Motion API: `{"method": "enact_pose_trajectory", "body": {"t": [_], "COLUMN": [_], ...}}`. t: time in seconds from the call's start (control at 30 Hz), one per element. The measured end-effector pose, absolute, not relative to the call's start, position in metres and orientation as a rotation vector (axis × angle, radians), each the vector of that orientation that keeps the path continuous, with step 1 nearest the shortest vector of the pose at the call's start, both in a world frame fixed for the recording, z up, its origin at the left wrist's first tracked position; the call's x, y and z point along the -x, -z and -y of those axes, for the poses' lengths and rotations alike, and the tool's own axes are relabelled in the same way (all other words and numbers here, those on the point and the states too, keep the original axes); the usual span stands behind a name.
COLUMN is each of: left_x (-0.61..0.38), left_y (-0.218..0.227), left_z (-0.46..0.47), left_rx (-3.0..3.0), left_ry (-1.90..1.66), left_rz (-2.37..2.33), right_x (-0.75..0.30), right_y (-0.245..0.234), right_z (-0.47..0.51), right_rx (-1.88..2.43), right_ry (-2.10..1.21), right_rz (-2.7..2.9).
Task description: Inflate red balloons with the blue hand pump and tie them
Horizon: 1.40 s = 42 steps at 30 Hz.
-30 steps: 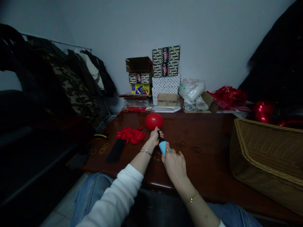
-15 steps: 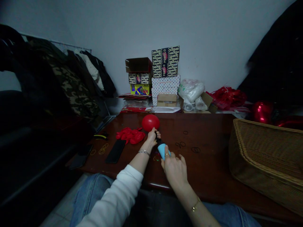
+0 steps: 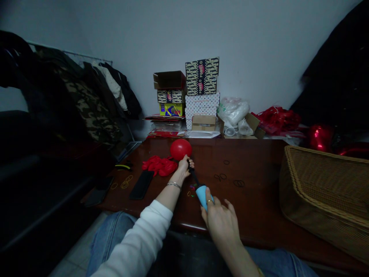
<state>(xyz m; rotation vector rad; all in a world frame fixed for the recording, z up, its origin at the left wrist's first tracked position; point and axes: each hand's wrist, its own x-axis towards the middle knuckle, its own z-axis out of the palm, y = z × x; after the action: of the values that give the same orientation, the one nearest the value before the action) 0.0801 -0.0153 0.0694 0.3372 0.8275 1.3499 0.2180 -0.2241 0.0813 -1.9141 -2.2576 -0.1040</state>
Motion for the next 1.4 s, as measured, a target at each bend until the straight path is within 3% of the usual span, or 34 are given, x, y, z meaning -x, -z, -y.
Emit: {"method": "enact_pose_trajectory", "body": {"t": [0.53, 1.4], "left_x": [-0.103, -0.084], "left_y": [-0.061, -0.072], "left_z": [0.027, 0.020], "left_rx": [-0.393, -0.306], "left_ry": [-1.290, -1.356], "left_rz": [-0.850, -0.866], "right_x": [-0.196, -0.226], "right_y": [-0.096, -0.079], "right_z": [0.175, 0.222], "right_rx": [1.964, 1.876], "right_ry": [0.138, 0.022], "right_rz": [2.227, 2.259]}}
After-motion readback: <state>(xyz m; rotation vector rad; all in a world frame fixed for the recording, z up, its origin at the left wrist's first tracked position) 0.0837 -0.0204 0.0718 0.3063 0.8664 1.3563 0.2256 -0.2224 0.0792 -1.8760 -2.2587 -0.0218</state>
